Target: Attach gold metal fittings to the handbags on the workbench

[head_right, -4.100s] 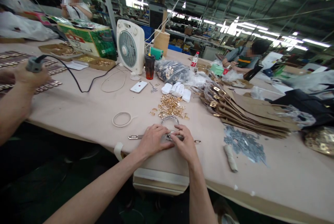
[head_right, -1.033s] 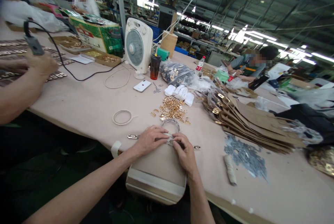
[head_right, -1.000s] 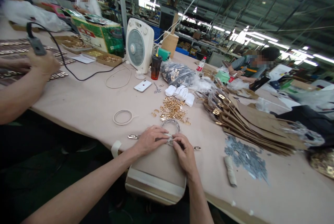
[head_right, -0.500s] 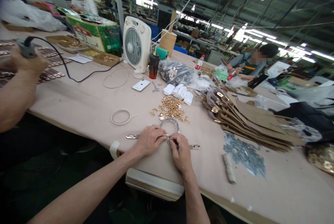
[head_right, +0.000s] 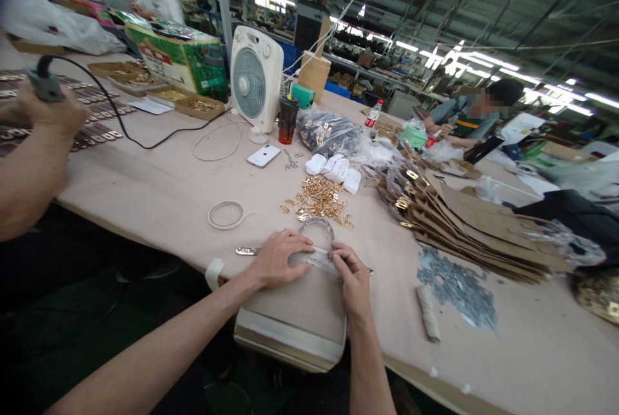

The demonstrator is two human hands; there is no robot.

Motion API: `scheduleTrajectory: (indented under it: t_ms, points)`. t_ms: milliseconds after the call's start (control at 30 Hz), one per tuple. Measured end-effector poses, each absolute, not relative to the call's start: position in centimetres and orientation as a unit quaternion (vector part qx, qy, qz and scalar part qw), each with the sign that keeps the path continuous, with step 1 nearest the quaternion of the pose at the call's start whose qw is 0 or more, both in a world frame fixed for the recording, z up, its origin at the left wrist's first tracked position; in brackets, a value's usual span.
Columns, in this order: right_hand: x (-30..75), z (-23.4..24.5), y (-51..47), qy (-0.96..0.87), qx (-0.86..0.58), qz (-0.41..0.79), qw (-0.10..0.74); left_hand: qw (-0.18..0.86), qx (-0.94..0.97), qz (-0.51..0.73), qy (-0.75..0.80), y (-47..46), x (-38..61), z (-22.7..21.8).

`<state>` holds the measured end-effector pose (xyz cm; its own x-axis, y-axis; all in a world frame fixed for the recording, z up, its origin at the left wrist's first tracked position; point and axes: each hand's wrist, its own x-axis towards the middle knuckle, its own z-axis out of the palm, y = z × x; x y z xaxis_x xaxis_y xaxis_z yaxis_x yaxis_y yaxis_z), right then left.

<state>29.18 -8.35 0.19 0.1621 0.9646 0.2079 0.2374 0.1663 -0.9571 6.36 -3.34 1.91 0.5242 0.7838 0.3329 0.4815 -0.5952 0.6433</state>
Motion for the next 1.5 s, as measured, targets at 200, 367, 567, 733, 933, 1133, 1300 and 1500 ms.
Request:
scheduleTrajectory:
  t_ms: [200,367,567,733,933,1133,1300,1500]
  points:
    - [28.5,1.1,-8.1,-0.63,-0.546,0.318,0.452,0.226,0.844,0.309,0.376,-3.5,6.4,1.7]
    - [27.7,1.4,-7.7,-0.673,-0.544,0.277,0.418,0.221,0.84,0.316,0.381,-3.4,6.5,1.5]
    - [27.5,1.3,-7.5,-0.687,-0.561,0.234,0.399,0.221,0.84,0.317,0.38,-3.4,6.5,1.4]
    - [27.3,1.4,-7.2,-0.712,-0.562,0.196,0.374,0.222,0.839,0.321,0.379,-3.4,6.5,1.4]
    - [26.8,1.3,-6.7,-0.694,-0.583,0.197,0.373,0.231,0.837,0.323,0.376,-3.4,6.5,1.5]
    - [26.2,0.9,-6.8,-0.671,-0.599,0.204,0.385,0.231,0.837,0.328,0.373,-3.4,6.5,1.4]
    - [26.9,1.6,-8.2,-0.645,-0.576,0.214,0.454,0.222,0.84,0.326,0.373,-3.3,6.5,1.3]
    - [29.7,2.2,-12.3,-0.49,-0.615,0.142,0.602,0.205,0.855,0.299,0.371,-3.1,6.5,1.2]
